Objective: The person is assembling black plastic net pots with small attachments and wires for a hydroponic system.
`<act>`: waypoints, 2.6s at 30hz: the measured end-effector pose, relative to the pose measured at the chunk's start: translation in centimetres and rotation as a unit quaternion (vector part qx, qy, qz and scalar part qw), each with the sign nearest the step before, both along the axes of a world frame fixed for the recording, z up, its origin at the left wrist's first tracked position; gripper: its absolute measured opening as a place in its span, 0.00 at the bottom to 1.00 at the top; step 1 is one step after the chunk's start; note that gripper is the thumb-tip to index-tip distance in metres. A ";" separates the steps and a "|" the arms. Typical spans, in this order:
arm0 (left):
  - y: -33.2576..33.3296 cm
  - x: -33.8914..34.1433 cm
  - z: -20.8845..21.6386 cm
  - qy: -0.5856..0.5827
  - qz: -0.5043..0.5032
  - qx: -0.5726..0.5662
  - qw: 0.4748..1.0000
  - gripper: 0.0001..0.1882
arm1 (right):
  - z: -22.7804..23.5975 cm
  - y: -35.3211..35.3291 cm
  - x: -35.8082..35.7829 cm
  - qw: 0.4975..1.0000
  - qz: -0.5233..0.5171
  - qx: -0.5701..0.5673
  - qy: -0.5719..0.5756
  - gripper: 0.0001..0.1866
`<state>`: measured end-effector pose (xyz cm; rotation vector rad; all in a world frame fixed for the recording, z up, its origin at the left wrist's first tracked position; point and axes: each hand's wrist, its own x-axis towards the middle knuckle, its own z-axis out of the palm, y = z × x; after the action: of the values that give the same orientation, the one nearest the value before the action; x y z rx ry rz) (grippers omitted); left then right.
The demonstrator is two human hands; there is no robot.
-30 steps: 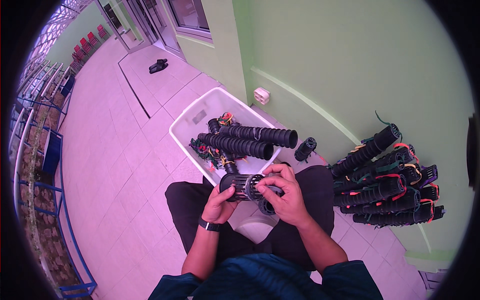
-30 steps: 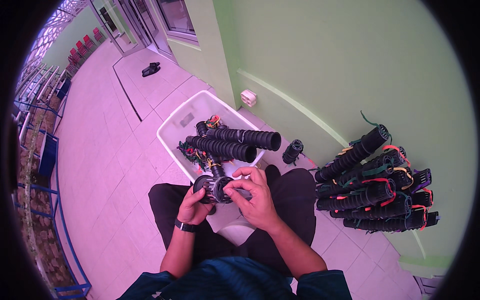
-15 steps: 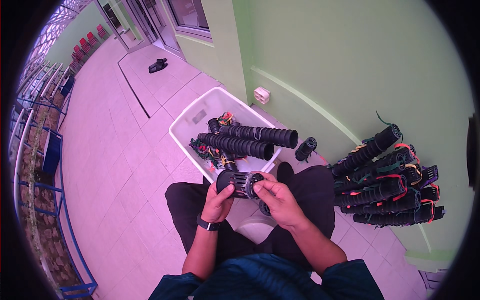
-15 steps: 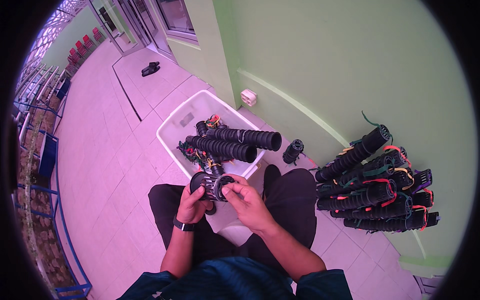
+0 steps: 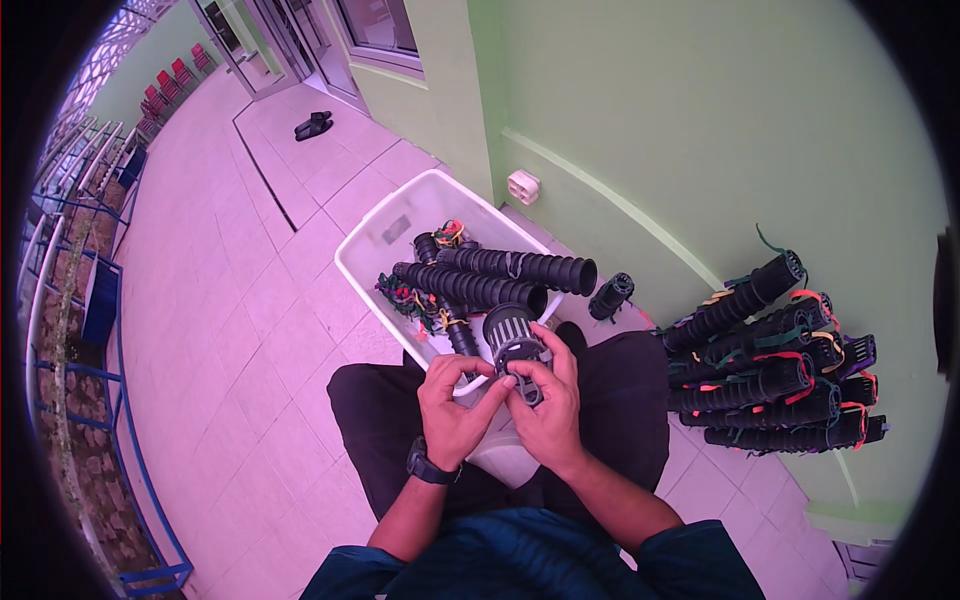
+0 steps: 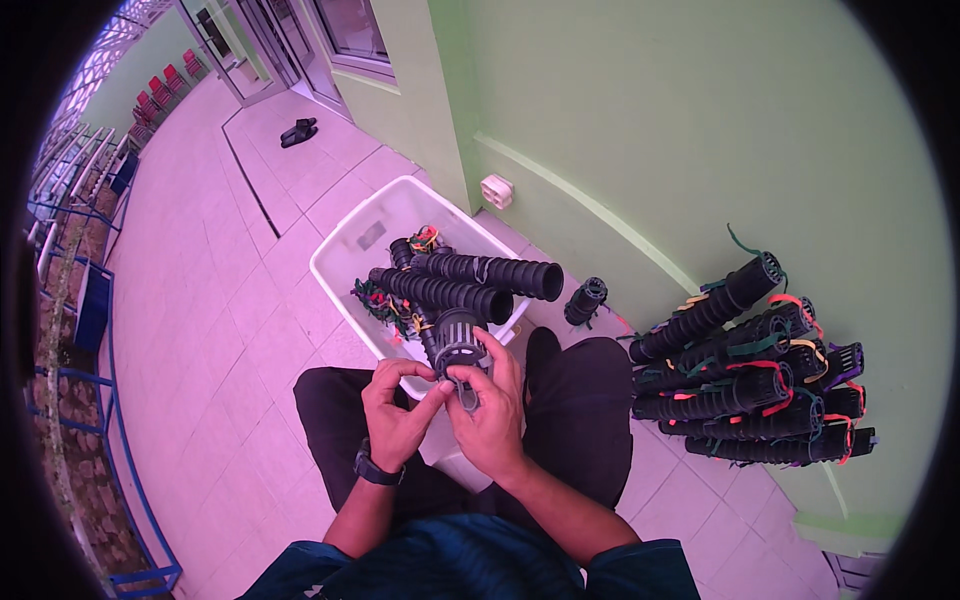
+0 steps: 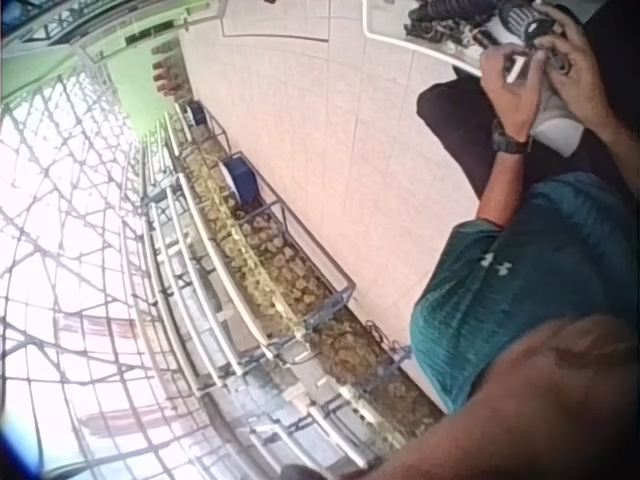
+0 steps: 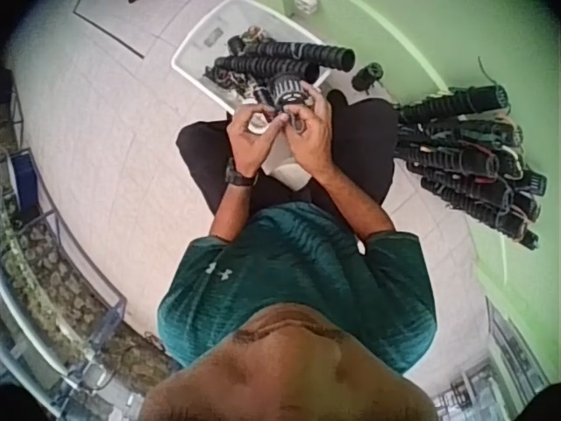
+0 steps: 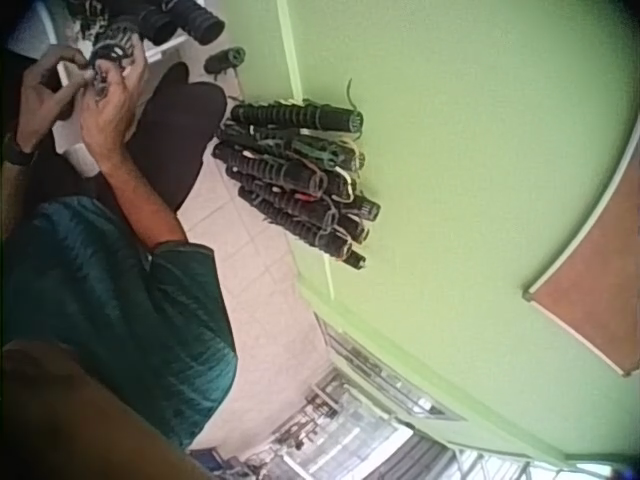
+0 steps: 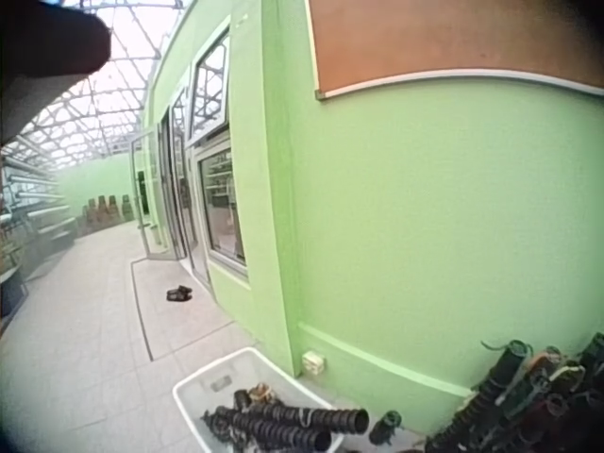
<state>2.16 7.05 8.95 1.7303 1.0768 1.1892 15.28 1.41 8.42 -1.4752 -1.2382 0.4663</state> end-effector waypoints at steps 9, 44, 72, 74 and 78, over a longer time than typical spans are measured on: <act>0.2 2.3 0.4 0.101 0.030 0.071 0.992 0.06 | 0.1 0.5 0.7 0.993 -0.067 0.025 -0.098 0.14; 10.3 0.4 -1.8 0.092 -0.253 -0.117 0.956 0.26 | -4.1 4.4 22.2 0.981 -0.181 -0.066 -0.030 0.31; 27.8 -11.1 -9.0 0.116 0.130 -0.103 0.979 0.17 | -23.0 14.2 34.0 0.827 -0.047 -0.457 -0.325 0.40; 28.1 -11.9 -8.2 0.051 0.168 -0.102 0.979 0.16 | -20.7 16.6 33.4 0.855 -0.096 -0.373 -0.347 0.37; 27.7 -13.7 -6.3 -0.103 0.234 -0.108 0.961 0.14 | -8.7 25.7 20.2 0.965 -0.047 -0.122 -0.229 0.18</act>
<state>-11.57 34.74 2.67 1.1862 1.4731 1.4375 35.44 27.13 -0.33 -1.9167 -1.4990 0.2234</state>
